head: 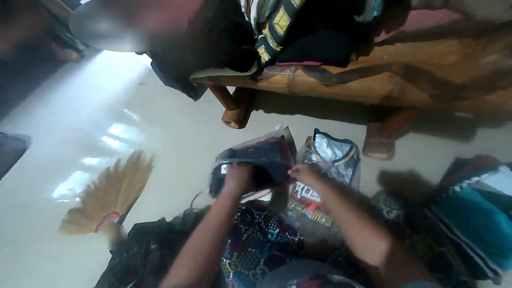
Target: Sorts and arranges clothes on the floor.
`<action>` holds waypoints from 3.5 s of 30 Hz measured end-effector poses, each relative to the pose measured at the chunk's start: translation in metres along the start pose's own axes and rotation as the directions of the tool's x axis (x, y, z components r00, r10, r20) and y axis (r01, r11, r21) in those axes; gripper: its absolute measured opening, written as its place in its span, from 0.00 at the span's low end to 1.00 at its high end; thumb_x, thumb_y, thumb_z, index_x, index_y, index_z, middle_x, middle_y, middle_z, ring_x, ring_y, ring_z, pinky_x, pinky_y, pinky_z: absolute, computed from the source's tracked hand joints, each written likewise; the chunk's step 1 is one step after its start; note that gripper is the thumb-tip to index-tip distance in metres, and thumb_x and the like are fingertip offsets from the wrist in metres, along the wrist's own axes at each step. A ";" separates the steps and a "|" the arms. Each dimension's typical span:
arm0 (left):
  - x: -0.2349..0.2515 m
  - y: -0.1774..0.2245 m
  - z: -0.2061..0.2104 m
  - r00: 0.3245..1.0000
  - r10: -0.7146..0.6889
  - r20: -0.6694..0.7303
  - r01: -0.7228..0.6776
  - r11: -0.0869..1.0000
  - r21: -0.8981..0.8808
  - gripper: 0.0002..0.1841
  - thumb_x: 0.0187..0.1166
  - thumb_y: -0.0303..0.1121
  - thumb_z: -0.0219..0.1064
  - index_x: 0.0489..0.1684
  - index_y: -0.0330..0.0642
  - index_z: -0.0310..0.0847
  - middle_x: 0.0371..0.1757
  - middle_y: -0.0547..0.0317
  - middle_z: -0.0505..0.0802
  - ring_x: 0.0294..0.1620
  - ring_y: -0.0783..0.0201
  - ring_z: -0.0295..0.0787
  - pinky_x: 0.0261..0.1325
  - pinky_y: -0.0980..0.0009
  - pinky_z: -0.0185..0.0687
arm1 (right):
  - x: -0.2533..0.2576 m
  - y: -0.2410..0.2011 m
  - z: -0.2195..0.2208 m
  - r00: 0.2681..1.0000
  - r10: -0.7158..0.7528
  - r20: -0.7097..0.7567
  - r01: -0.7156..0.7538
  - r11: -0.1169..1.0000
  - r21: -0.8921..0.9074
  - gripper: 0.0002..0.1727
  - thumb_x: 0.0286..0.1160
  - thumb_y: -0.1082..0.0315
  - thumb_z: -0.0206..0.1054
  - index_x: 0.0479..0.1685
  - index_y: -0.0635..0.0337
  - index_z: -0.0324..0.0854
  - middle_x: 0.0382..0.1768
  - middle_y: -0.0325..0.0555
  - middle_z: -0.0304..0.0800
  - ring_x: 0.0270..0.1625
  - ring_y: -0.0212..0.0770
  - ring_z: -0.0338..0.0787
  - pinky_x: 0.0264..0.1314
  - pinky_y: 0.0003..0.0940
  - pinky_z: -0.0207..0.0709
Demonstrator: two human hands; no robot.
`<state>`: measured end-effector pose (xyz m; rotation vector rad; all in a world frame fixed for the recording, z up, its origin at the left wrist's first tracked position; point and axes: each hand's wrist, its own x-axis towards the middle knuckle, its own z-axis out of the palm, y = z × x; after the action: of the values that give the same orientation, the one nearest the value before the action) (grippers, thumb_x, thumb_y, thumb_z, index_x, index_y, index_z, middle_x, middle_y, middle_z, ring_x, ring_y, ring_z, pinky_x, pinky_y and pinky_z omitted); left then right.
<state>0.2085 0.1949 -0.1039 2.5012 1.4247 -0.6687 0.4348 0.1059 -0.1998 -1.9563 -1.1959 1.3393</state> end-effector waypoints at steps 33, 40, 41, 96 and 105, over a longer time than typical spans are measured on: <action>-0.057 0.141 0.063 0.861 0.455 -0.227 -0.502 0.692 -0.518 0.36 0.76 0.55 0.71 0.86 0.58 0.70 0.93 0.41 0.61 0.85 0.37 0.68 0.80 0.36 0.70 | -0.272 -0.094 -0.100 0.861 -0.047 -0.506 0.498 0.279 0.821 0.16 0.93 0.60 0.51 0.63 0.55 0.81 0.52 0.46 0.93 0.55 0.42 0.94 0.58 0.46 0.91; 0.031 0.181 0.009 0.913 0.408 0.002 -0.367 0.823 -0.433 0.28 0.78 0.43 0.71 0.73 0.34 0.78 0.79 0.34 0.79 0.75 0.34 0.79 0.72 0.31 0.74 | -0.211 -0.112 -0.141 0.809 0.060 -0.585 0.564 0.202 0.801 0.16 0.90 0.61 0.58 0.70 0.53 0.70 0.60 0.46 0.87 0.62 0.43 0.90 0.63 0.45 0.88; 0.036 0.172 -0.003 0.922 0.382 -0.067 -0.362 0.786 -0.501 0.32 0.77 0.37 0.73 0.79 0.30 0.71 0.82 0.32 0.74 0.79 0.34 0.75 0.77 0.35 0.70 | -0.203 -0.111 -0.143 0.806 0.056 -0.589 0.571 0.187 0.799 0.16 0.90 0.60 0.58 0.71 0.52 0.69 0.60 0.45 0.87 0.62 0.42 0.90 0.63 0.44 0.88; -0.188 0.049 0.113 0.983 0.156 -0.094 -0.129 0.227 -0.965 0.15 0.83 0.36 0.68 0.57 0.34 0.86 0.53 0.49 0.94 0.55 0.61 0.90 0.66 0.57 0.83 | 0.003 -0.019 0.051 0.971 0.044 -0.233 -0.047 0.999 -0.006 0.39 0.83 0.43 0.65 0.79 0.68 0.72 0.75 0.70 0.78 0.81 0.64 0.75 0.83 0.63 0.65; -0.164 0.056 0.095 0.991 -0.017 0.132 0.117 -0.368 -0.922 0.33 0.90 0.53 0.56 0.84 0.38 0.65 0.76 0.41 0.81 0.74 0.50 0.82 0.75 0.51 0.78 | -0.039 -0.047 0.044 0.974 0.220 -0.050 -0.173 0.871 0.459 0.30 0.85 0.53 0.64 0.78 0.65 0.70 0.70 0.61 0.81 0.67 0.54 0.85 0.65 0.54 0.82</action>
<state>0.1565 0.0043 -0.1136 0.7886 1.0991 0.5217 0.3709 0.0926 -0.1620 -1.8053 -0.5740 1.4443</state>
